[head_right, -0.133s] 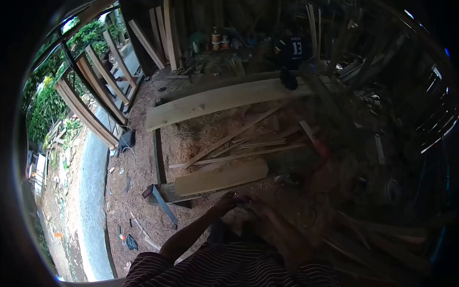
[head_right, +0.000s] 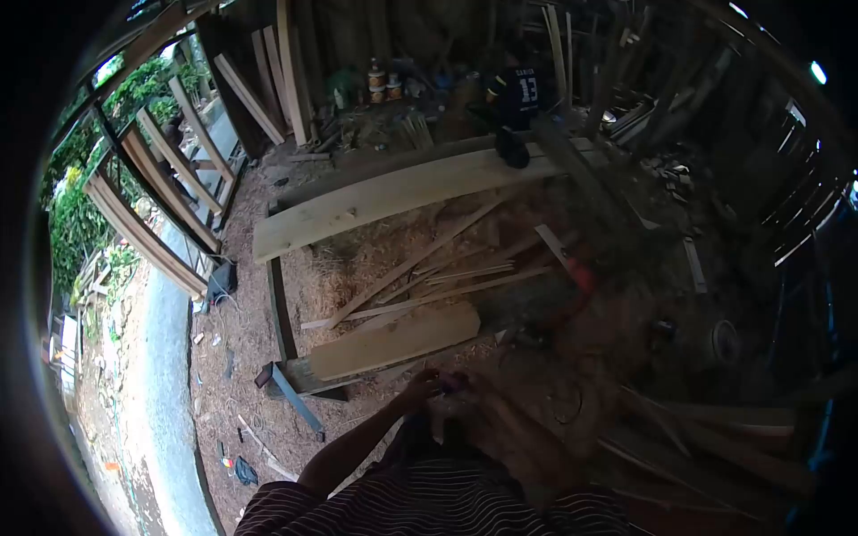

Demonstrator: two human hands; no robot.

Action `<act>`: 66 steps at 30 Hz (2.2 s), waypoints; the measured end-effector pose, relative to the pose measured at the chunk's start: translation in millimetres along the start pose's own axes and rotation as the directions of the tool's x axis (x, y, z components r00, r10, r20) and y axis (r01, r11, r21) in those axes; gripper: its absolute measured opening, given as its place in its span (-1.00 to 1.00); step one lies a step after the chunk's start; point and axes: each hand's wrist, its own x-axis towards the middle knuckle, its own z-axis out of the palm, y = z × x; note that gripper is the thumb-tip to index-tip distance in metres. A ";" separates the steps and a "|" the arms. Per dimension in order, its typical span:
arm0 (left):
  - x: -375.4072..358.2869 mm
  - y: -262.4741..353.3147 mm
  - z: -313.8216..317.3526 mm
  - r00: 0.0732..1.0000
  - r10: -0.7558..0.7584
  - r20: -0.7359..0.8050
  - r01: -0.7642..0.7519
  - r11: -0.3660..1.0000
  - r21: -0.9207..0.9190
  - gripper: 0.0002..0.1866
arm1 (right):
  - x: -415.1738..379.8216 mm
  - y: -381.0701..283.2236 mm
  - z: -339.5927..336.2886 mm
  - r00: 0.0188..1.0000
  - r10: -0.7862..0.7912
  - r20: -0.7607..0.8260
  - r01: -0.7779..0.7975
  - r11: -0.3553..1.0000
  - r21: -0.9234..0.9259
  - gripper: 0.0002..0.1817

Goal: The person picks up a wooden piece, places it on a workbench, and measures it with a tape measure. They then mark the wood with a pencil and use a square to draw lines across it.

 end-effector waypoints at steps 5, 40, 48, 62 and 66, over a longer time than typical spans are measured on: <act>39.1 58.4 14.3 0.984 -0.147 0.098 0.136 0.984 0.116 -0.56 | 14.2 -10.4 -29.7 0.892 -0.374 0.255 0.438 0.576 -0.690 -0.26; 308.0 78.2 65.6 0.966 -0.110 -0.235 0.234 0.762 0.604 -0.56 | 156.0 -125.0 -182.1 0.985 -0.169 -0.029 0.012 0.240 -0.971 -0.18; 332.7 62.8 67.7 0.907 -0.069 -0.415 0.319 0.756 0.572 -0.56 | 185.4 -116.8 -194.0 0.975 -0.219 -0.035 0.011 0.205 -0.979 -0.36; 342.2 -9.6 70.1 0.813 0.358 -0.460 0.091 0.702 0.707 -0.55 | 198.3 -92.2 -217.3 0.980 -0.189 0.059 0.107 0.256 -0.961 -0.17; 331.9 40.1 86.6 0.821 0.192 -0.538 0.191 0.795 0.575 -0.61 | 189.9 -101.8 -233.1 0.950 -0.298 0.094 0.199 0.348 -0.916 -0.15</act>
